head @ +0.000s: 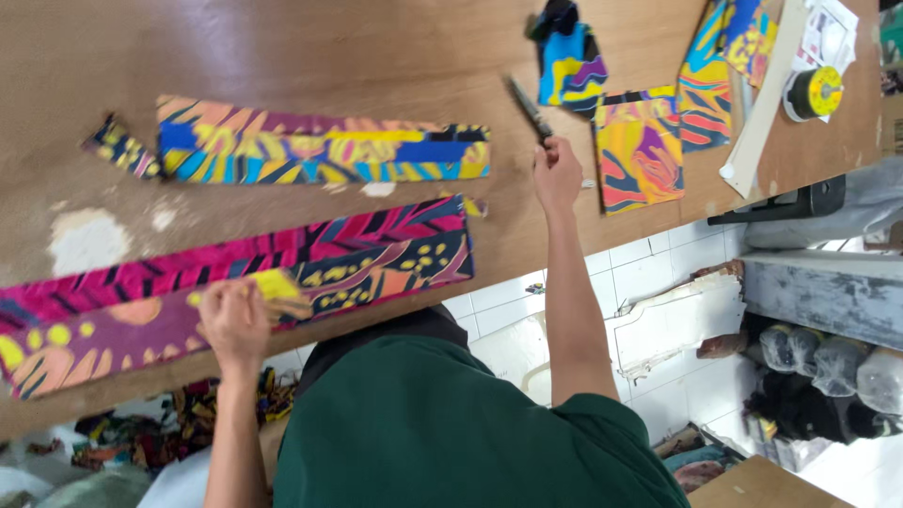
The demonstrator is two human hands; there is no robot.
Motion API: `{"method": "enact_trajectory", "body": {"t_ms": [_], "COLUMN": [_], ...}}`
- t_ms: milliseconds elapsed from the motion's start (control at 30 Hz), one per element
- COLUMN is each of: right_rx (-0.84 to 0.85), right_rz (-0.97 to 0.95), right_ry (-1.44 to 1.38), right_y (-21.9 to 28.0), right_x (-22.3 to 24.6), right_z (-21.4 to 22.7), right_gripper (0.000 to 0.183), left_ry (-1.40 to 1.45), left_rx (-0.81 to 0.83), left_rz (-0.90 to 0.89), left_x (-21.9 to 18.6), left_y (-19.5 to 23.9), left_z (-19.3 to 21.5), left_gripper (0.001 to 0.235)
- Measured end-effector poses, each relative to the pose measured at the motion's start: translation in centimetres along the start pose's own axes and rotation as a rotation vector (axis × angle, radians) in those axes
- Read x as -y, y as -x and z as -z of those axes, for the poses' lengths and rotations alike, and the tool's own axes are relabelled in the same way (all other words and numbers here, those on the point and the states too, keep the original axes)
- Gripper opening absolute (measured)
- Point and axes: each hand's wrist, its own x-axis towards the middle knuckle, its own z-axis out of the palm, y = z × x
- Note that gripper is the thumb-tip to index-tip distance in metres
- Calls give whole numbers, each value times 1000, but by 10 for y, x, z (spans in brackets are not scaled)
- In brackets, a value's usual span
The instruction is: The person cuts a long strip of colorful patterned fabric using scissors, then folds and stacks the cut pieces on the table. The person also handles a small folded fabric pouch and a dark strap.
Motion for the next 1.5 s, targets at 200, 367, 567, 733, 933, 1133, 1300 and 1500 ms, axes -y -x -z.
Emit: {"method": "enact_trajectory", "body": {"t_ms": [200, 367, 567, 733, 933, 1133, 1300, 1500], "right_rx": [-211, -286, 109, 508, 1003, 1127, 1018, 1326], "right_rz": [162, 93, 244, 592, 759, 705, 1114, 1138], "right_ry": [156, 259, -414, -716, -624, -500, -383, -205], "right_y": [-136, -223, -258, -152, -2, 42, 48, 89], "right_x": [-66, -76, 27, 178, 258, 293, 335, 399], "right_z": [-27, -66, -22, 47, 98, 129, 144, 161], "right_gripper": [46, 53, 20, 10, 29, 39, 32, 26], "left_ry": [55, 68, 266, 423, 1062, 716, 413, 1041], "left_rx": [99, 137, 80, 145, 458, 374, 88, 692], "left_rz": [-34, -35, 31, -41, 167, 266, -222, -578], "left_x": [-114, -176, -211, -219, -213, -184, -191, -205], "left_y": [-5, -16, -53, -115, -129, -78, -90, -125], "left_z": [-53, -72, -80, -92, -112, -64, 50, 128], "left_gripper": [16, 18, 13, 24, 58, 51, 61, 71]}}
